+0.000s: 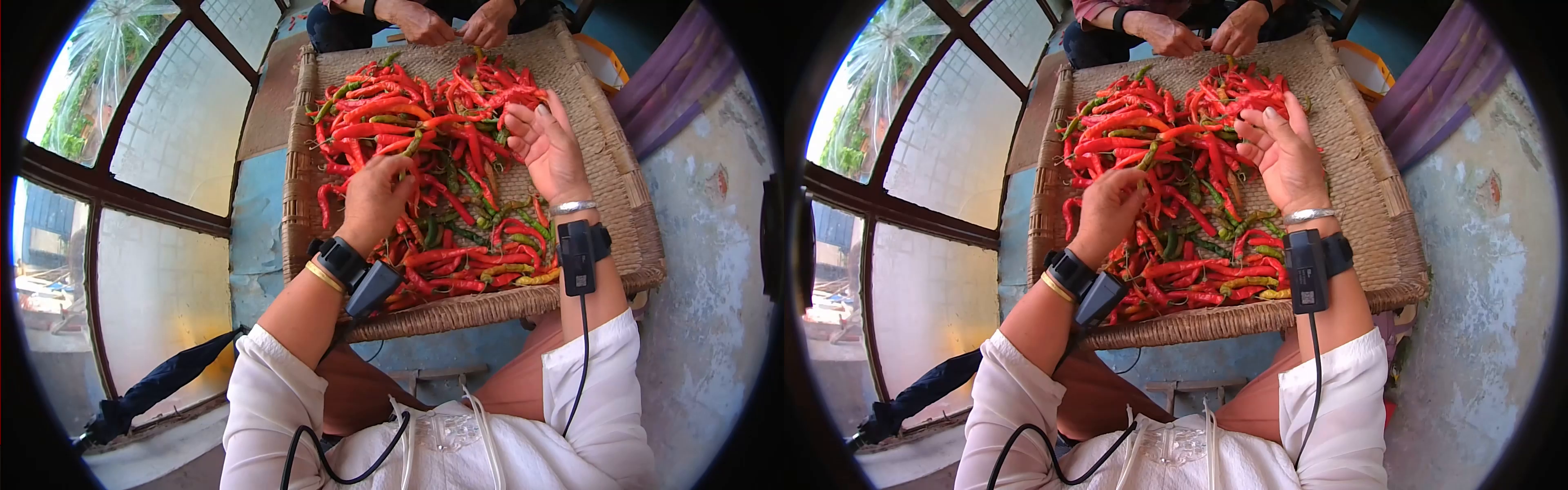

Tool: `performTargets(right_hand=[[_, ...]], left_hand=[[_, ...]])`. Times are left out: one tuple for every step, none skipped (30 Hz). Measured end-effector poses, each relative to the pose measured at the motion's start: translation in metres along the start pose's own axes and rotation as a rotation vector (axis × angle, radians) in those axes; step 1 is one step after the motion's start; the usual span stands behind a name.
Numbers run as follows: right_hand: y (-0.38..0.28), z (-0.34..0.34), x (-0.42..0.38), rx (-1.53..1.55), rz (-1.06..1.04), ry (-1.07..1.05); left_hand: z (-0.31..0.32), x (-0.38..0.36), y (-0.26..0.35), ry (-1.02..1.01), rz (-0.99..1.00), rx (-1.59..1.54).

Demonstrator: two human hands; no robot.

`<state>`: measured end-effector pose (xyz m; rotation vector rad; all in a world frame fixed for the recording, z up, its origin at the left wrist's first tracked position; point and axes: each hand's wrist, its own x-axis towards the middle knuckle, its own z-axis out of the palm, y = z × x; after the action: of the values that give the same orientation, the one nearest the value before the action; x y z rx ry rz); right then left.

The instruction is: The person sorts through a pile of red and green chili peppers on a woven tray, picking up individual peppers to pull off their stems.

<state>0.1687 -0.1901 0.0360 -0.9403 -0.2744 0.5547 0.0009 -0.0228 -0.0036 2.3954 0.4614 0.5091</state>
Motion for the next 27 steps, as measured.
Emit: performTargets(right_hand=[[0.001, 0.001, -0.001, -0.014, -0.002, 0.101], [0.007, -0.004, 0.000, -0.067, 0.024, 0.118], [0.013, -0.008, 0.001, -0.065, 0.022, 0.119], [0.018, -0.012, 0.001, -0.141, 0.096, 0.093], [0.021, -0.015, 0.002, -0.218, 0.171, 0.067], [0.022, -0.015, 0.002, -0.276, 0.240, 0.012], [0.025, -0.015, 0.002, -0.274, 0.240, 0.011], [0.030, -0.014, 0.001, -0.372, 0.305, -0.062], [0.033, -0.010, -0.001, -0.470, 0.369, -0.135], [0.035, -0.007, -0.003, -0.549, 0.413, -0.191], [0.036, -0.002, -0.006, -0.549, 0.413, -0.191], [0.037, 0.001, -0.008, -0.598, 0.423, -0.232], [0.037, 0.004, -0.010, -0.647, 0.434, -0.275], [0.037, 0.005, -0.011, -0.672, 0.430, -0.288], [0.038, 0.006, -0.011, -0.671, 0.431, -0.291], [0.039, 0.005, -0.011, -0.691, 0.431, -0.290], [0.040, 0.005, -0.011, -0.712, 0.429, -0.289], [0.040, 0.004, -0.011, -0.714, 0.426, -0.291], [0.042, 0.004, -0.012, -0.715, 0.419, -0.282], [0.043, 0.004, -0.013, -0.715, 0.413, -0.274], [0.043, 0.005, -0.013, -0.712, 0.410, -0.278], [0.044, 0.006, -0.013, -0.707, 0.413, -0.286], [0.044, 0.006, -0.013, -0.703, 0.416, -0.292], [0.043, 0.006, -0.013, -0.700, 0.412, -0.288], [0.042, 0.006, -0.013, -0.724, 0.428, -0.315], [0.042, 0.007, -0.013, -0.747, 0.444, -0.344], [0.044, 0.007, -0.014, -0.741, 0.441, -0.343]], left_hand=[[0.000, 0.002, -0.004, -0.001, 0.002, 0.002], [0.000, 0.005, -0.010, 0.134, 0.056, 0.055], [-0.003, 0.007, -0.012, 0.270, 0.110, 0.108], [-0.008, 0.008, -0.014, 0.264, 0.134, 0.207], [-0.009, 0.008, -0.014, 0.264, 0.135, 0.208], [-0.010, 0.009, -0.015, 0.268, 0.103, 0.304], [-0.012, 0.009, -0.016, 0.273, 0.071, 0.400], [-0.011, 0.009, -0.022, 0.193, 0.053, 0.404], [-0.009, 0.008, -0.025, 0.193, 0.054, 0.406], [-0.007, 0.007, -0.026, 0.168, 0.060, 0.459], [-0.006, 0.007, -0.028, 0.143, 0.065, 0.512], [-0.007, 0.006, -0.024, 0.144, 0.065, 0.512], [-0.011, 0.006, -0.019, 0.177, 0.029, 0.588], [-0.014, 0.005, -0.016, 0.210, -0.007, 0.664], [-0.015, 0.006, -0.019, 0.211, -0.010, 0.667], [-0.016, 0.007, -0.024, 0.224, -0.034, 0.625], [-0.015, 0.009, -0.031, 0.239, -0.059, 0.583], [-0.014, 0.009, -0.037, 0.188, -0.087, 0.481], [-0.012, 0.008, -0.043, 0.193, -0.087, 0.483], [-0.012, 0.008, -0.048, 0.145, -0.100, 0.375], [-0.013, 0.008, -0.047, 0.095, -0.110, 0.268], [-0.017, 0.009, -0.041, 0.075, -0.152, 0.235], [-0.015, 0.010, -0.046, 0.075, -0.148, 0.238], [-0.015, 0.011, -0.048, 0.069, -0.098, 0.212], [-0.014, 0.012, -0.050, 0.062, -0.049, 0.187], [-0.010, 0.010, -0.050, 0.011, -0.118, 0.225], [-0.011, 0.009, -0.043, 0.010, -0.115, 0.230]])
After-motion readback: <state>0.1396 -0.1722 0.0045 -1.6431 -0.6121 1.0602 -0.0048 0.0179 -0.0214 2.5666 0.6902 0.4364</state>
